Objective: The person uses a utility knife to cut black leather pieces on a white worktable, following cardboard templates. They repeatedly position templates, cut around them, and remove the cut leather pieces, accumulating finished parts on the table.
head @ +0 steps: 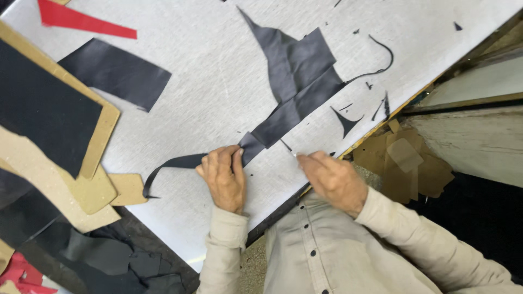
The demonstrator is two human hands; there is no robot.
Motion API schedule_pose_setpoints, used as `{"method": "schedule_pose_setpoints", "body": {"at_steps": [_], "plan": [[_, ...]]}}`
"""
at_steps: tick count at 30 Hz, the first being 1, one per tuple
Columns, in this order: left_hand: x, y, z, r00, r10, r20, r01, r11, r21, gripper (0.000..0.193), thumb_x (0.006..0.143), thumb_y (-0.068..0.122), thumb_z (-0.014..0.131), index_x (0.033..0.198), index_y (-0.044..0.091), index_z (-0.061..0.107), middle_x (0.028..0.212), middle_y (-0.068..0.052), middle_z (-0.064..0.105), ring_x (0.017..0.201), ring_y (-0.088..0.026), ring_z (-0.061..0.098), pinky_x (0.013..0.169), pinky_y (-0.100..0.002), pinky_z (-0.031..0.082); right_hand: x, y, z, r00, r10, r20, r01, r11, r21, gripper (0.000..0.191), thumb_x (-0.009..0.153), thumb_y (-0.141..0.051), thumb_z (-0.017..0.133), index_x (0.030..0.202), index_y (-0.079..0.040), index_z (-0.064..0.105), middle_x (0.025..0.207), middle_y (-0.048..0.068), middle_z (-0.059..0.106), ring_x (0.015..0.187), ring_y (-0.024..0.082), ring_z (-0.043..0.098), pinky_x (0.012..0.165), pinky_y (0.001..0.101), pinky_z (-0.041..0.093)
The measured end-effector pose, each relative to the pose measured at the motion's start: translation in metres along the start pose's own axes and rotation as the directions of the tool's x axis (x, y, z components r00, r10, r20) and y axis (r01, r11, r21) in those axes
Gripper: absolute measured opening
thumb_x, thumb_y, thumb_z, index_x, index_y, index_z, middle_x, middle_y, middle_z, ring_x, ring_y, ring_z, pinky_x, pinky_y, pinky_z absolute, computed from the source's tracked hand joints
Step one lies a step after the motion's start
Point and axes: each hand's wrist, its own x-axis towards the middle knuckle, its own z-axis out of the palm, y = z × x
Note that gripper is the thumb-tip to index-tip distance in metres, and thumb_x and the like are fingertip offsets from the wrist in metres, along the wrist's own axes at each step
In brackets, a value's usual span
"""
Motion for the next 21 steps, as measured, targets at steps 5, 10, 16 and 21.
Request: {"method": "schedule_pose_setpoints", "body": {"at_steps": [5, 10, 16, 21], "plan": [[0.017, 0.017, -0.016, 0.997, -0.072, -0.009, 0.072, 0.996, 0.051, 0.010, 0.101, 0.013, 0.071, 0.109, 0.007, 0.071, 0.103, -0.006, 0.067, 0.097, -0.023, 0.056, 0.095, -0.039, 0.040, 0.026, 0.067, -0.039, 0.960, 0.111, -0.256, -0.153, 0.977, -0.150, 0.019, 0.100, -0.001, 0.071, 0.118, 0.003, 0.069, 0.103, 0.017, 0.070, 0.082, 0.030, 0.070, 0.068, 0.0376, 0.058], [0.035, 0.052, 0.018, 0.997, -0.012, 0.079, 0.006, 0.997, 0.071, 0.040, 0.089, 0.026, 0.082, 0.115, 0.000, 0.068, 0.105, -0.014, 0.063, 0.092, -0.027, 0.053, 0.086, -0.042, 0.041, 0.049, 0.108, -0.029, 0.965, 0.169, -0.198, -0.211, 0.954, -0.212, 0.019, 0.096, 0.002, 0.072, 0.115, 0.007, 0.072, 0.091, 0.017, 0.068, 0.067, 0.029, 0.067, 0.056, 0.0369, 0.054], [0.050, 0.060, 0.026, 0.966, -0.163, 0.199, 0.139, 0.982, 0.130, 0.035, 0.079, 0.029, 0.089, 0.097, 0.004, 0.072, 0.097, -0.010, 0.061, 0.091, -0.028, 0.052, 0.086, -0.043, 0.039, 0.037, 0.100, -0.032, 0.972, 0.201, -0.119, -0.229, 0.926, -0.299, 0.020, 0.098, 0.009, 0.066, 0.116, 0.013, 0.071, 0.085, 0.017, 0.064, 0.060, 0.027, 0.066, 0.048, 0.0360, 0.051], [0.056, 0.050, 0.021, 0.940, -0.194, 0.280, 0.191, 0.981, 0.038, 0.028, 0.076, 0.024, 0.090, 0.088, 0.004, 0.075, 0.091, -0.011, 0.063, 0.083, -0.027, 0.054, 0.079, -0.045, 0.043, -0.003, 0.074, -0.069, 0.970, 0.214, -0.115, -0.234, 0.952, -0.196, 0.023, 0.094, 0.004, 0.068, 0.116, 0.009, 0.070, 0.096, 0.019, 0.070, 0.072, 0.029, 0.070, 0.060, 0.0346, 0.056]]}}
